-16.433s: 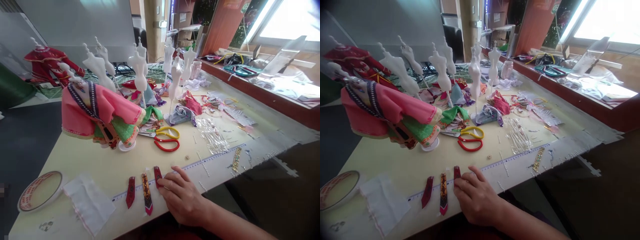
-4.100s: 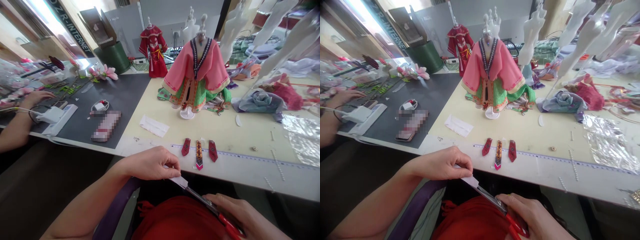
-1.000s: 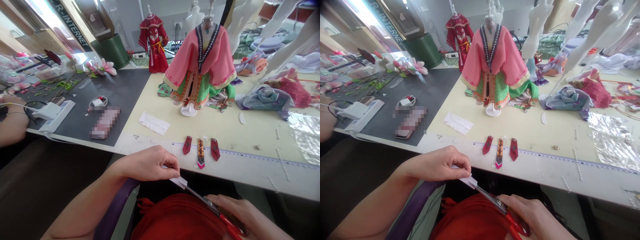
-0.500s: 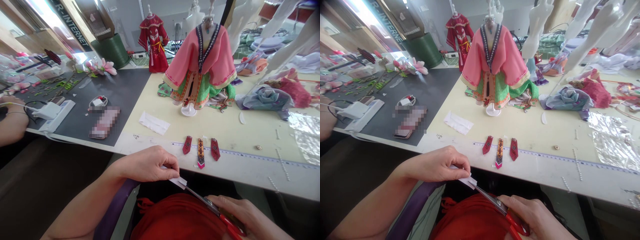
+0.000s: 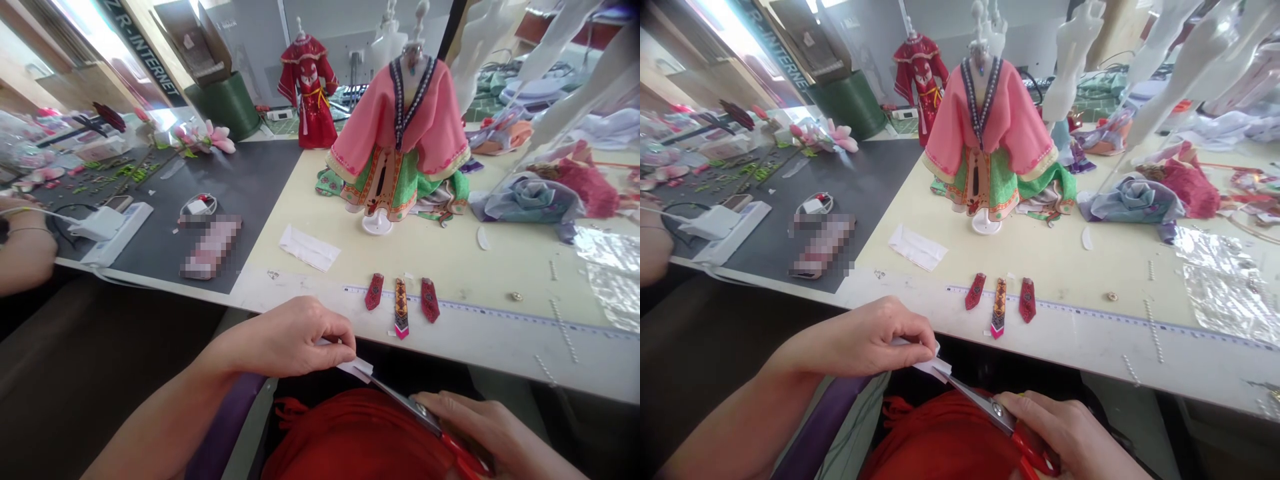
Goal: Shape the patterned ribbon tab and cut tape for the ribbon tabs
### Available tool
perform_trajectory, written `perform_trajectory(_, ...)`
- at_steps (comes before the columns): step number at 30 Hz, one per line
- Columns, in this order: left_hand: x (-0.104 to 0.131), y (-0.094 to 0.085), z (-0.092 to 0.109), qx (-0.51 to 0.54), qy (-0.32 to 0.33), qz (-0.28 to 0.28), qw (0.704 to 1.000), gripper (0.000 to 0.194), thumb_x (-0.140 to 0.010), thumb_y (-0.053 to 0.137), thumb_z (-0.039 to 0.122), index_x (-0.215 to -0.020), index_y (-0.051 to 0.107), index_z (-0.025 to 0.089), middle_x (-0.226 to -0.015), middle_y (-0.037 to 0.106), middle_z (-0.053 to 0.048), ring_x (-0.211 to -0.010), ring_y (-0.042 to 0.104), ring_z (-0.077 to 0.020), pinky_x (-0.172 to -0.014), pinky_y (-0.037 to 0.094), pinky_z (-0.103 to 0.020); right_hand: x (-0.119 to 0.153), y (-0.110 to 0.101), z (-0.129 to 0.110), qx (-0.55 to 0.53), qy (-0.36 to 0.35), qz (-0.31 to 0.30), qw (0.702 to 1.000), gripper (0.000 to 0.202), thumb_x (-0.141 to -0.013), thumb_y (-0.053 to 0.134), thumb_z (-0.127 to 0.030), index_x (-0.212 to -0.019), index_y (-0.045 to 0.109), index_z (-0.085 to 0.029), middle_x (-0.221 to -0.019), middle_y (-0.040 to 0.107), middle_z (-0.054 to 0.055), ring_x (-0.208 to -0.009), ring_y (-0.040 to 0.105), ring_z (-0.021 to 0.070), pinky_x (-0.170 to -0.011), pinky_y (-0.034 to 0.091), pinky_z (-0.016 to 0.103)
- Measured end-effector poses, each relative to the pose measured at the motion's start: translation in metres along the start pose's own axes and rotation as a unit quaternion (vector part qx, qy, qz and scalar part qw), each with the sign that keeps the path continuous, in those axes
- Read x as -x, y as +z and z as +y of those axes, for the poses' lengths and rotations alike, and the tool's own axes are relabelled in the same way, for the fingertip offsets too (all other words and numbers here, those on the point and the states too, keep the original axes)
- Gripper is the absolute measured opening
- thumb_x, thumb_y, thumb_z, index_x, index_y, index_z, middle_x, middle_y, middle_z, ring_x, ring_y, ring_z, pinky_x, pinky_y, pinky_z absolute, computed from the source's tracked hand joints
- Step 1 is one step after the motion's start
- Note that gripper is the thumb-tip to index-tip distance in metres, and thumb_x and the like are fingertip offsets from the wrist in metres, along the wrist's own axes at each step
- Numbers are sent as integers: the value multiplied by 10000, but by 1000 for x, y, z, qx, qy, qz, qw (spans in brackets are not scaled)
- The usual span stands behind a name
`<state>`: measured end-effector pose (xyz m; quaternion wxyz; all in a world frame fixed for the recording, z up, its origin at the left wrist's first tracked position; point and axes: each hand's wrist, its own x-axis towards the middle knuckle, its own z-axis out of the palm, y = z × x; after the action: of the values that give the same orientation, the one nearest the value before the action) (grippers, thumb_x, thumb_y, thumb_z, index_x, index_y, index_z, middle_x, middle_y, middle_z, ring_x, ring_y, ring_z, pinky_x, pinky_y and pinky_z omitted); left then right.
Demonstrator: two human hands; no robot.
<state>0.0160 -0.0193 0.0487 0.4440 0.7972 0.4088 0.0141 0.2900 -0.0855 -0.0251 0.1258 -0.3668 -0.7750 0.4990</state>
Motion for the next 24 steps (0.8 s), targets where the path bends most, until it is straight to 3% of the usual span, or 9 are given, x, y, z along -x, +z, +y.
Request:
perform_trajectory(17,8,-1,1,-8,-8,-2,1000,151,-828,536,222,-822,674,161,-587,574,36,-511,456,-49,-514,335,-143,3,-3,0,7,9,-12,1000,373,-815,573,-454,-1136,603,-268,-791,652,22,-621,603,146,-578,492,189)
perform_trajectory(21,20,-12,-6,51,-21,77,995,164,-836,539,250,-787,657,147,-655,600,16,-567,483,-61,-528,356,-152,7,-7,8,8,3,13,1000,376,-804,584,-435,-1133,616,-255,-797,667,27,-659,623,171,-593,504,193)
perform_trajectory(24,27,-15,-10,158,-79,166,970,210,-835,557,322,-756,626,141,-545,525,41,-462,415,-40,-428,305,-137,9,-8,11,-14,0,59,998,439,-756,633,-463,-1133,623,-237,-869,679,41,-718,639,206,-604,521,204)
